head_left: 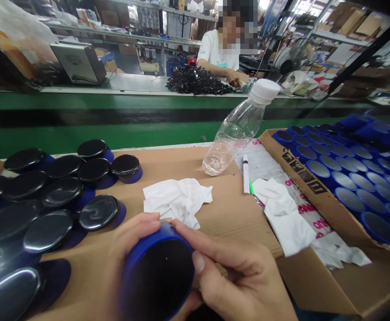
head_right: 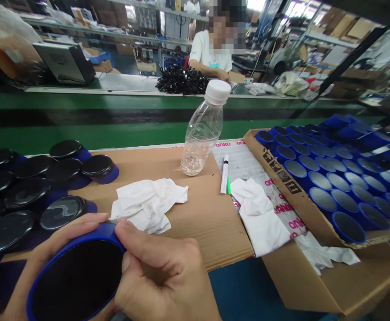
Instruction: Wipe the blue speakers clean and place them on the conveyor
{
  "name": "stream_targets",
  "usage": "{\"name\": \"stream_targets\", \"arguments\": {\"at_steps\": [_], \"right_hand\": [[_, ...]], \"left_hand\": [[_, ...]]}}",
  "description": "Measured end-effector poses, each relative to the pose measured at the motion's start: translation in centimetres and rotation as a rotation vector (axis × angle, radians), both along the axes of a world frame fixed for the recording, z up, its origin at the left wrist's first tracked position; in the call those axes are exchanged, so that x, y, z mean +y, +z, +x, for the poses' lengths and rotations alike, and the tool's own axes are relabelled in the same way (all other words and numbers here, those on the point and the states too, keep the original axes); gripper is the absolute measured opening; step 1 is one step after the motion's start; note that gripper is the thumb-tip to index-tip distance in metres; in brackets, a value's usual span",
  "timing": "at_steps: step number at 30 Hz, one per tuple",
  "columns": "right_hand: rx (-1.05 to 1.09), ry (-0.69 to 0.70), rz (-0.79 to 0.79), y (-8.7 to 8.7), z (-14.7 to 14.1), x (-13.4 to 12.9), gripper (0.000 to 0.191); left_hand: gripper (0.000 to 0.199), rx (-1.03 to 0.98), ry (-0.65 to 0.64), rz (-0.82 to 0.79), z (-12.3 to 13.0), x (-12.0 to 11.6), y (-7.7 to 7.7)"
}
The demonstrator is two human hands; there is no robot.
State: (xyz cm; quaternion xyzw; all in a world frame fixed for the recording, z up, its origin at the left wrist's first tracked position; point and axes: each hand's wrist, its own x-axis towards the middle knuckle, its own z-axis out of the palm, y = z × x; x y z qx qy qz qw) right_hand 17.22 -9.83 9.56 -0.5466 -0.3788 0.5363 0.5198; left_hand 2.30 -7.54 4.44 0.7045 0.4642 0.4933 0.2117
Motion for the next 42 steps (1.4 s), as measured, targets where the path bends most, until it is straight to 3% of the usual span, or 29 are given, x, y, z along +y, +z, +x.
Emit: {"name": "stream_targets", "arguments": {"at_steps": [4,9,16,21,26,28,31,35,42], "right_hand": [[0.098,0.062,0.006,-0.7,0.4,0.1,0.030],[0.055,0.192,-0.047,-1.6,0.9,-0.1,0.035],[0.137,0.092,0.114,-2.3,0.5,0.3,0.029],[0.203,0.110,0.071,-2.1,-0.1,0.3,0.037],[0.066,0.033,0.152,-2.1,0.1,0.3,0.030],[-0.004,0.073,0.179,-2.3,0.4,0.2,0.031],[-0.072,0.171,0.189,-2.7,0.9,-0.2,0.041],[-0.158,0.183,0.152,-2.7,1.0,-0.7,0.056],[-0.042,-0.009,0.231,-1.8,0.3,0.4,0.029]], "left_hand": [[0.050,-0.013,0.061,-0.003,0.4,-0.1,-0.1],[0.048,-0.012,0.086,-0.046,0.6,-0.1,-0.1],[0.054,-0.011,0.075,0.015,0.1,-0.1,-0.6],[0.048,-0.012,0.080,-0.071,0.1,-0.2,0.0],[0.051,0.000,0.116,-0.026,0.3,-0.3,-0.2],[0.052,-0.020,0.118,-0.031,0.5,-0.3,-0.3],[0.048,-0.031,0.127,-0.073,0.8,-0.4,-0.1],[0.047,-0.076,0.125,-0.128,0.7,-0.4,0.1],[0.054,-0.086,-0.018,-0.159,-0.4,-0.3,-0.6]]}}
